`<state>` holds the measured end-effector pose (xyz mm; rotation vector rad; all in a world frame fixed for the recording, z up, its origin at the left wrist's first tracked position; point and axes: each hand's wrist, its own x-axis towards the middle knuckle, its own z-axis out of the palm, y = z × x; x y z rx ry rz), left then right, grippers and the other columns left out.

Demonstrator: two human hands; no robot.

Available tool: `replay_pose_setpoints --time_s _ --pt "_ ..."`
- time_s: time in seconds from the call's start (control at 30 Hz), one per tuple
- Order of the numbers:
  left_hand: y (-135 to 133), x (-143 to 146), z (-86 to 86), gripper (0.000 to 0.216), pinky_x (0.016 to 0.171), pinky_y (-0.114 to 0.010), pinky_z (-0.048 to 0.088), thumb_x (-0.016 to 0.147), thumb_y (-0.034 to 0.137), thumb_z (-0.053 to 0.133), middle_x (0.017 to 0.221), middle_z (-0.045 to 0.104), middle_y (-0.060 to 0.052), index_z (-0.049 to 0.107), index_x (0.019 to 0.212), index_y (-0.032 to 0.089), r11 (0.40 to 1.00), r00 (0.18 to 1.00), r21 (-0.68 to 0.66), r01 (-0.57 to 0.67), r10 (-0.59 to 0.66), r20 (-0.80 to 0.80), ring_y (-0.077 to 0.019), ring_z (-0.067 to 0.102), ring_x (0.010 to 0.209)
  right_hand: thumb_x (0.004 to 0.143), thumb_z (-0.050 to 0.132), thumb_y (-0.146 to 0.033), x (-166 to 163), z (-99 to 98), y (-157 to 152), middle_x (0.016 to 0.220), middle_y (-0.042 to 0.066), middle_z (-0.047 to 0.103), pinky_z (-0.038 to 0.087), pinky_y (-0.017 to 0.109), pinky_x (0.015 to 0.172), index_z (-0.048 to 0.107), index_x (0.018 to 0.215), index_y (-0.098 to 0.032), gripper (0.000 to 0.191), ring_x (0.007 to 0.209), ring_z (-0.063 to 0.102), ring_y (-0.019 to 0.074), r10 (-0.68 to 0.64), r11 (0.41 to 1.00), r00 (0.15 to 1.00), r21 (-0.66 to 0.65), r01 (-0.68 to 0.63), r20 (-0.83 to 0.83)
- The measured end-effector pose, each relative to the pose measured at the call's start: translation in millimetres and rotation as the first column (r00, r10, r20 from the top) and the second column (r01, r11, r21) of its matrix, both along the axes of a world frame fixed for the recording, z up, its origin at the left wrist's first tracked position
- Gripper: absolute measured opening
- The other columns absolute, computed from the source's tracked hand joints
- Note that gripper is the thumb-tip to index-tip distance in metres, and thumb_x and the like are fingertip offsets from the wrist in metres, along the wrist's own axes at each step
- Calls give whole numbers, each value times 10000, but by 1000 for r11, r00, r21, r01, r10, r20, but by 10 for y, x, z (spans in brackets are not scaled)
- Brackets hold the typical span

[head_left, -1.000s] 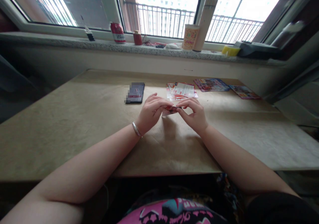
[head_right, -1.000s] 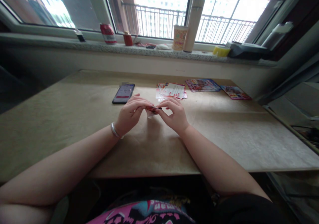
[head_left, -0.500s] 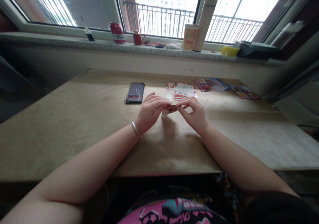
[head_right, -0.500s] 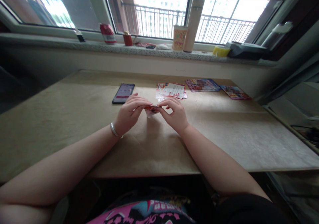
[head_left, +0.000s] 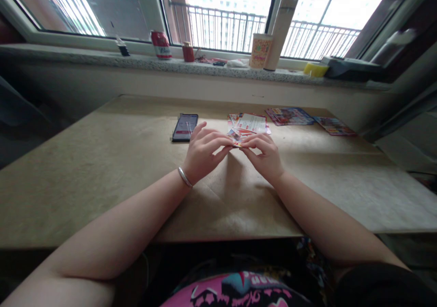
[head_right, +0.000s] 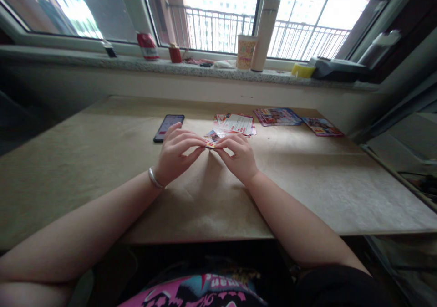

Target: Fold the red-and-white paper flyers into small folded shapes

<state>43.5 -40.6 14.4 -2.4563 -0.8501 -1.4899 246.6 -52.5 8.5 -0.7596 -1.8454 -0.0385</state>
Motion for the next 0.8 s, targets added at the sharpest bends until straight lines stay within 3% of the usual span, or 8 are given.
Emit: replay_pose_setpoints --time_s 0.13,0.33,0.57,0.8 --pt "-22 3 22 52 1147 -458 232 870 296 645 893 728 66 695 871 311 995 991 76 -64 73 -117 -148 613 916 832 681 -234 -28 -21 -3 858 6 716 513 381 804 665 816 -264 37 841 641 178 2 1000 1000 10 -2 29" --pt "2 10 -3 64 1130 -446 269 876 289 632 878 722 60 687 843 291 993 991 97 -73 84 -107 -147 605 917 830 672 -242 -36 -26 -12 854 0 718 513 391 812 653 814 -264 33 846 638 184 -4 999 1000 -54 4 10" --pt "-11 7 9 85 1119 -441 266 881 316 624 860 722 59 697 841 301 995 981 75 -69 81 -174 -146 602 890 822 685 -238 -8 -36 24 835 -5 711 497 377 811 658 766 -266 68 831 631 175 54 998 997 -19 -53 51" --pt "-6 -17 17 93 1126 -454 254 878 325 627 830 720 64 705 828 317 994 980 80 -71 84 -178 -150 597 889 818 679 -249 -30 -48 10 827 1 695 493 383 832 654 787 -260 42 839 623 180 36 997 998 -68 -33 50"
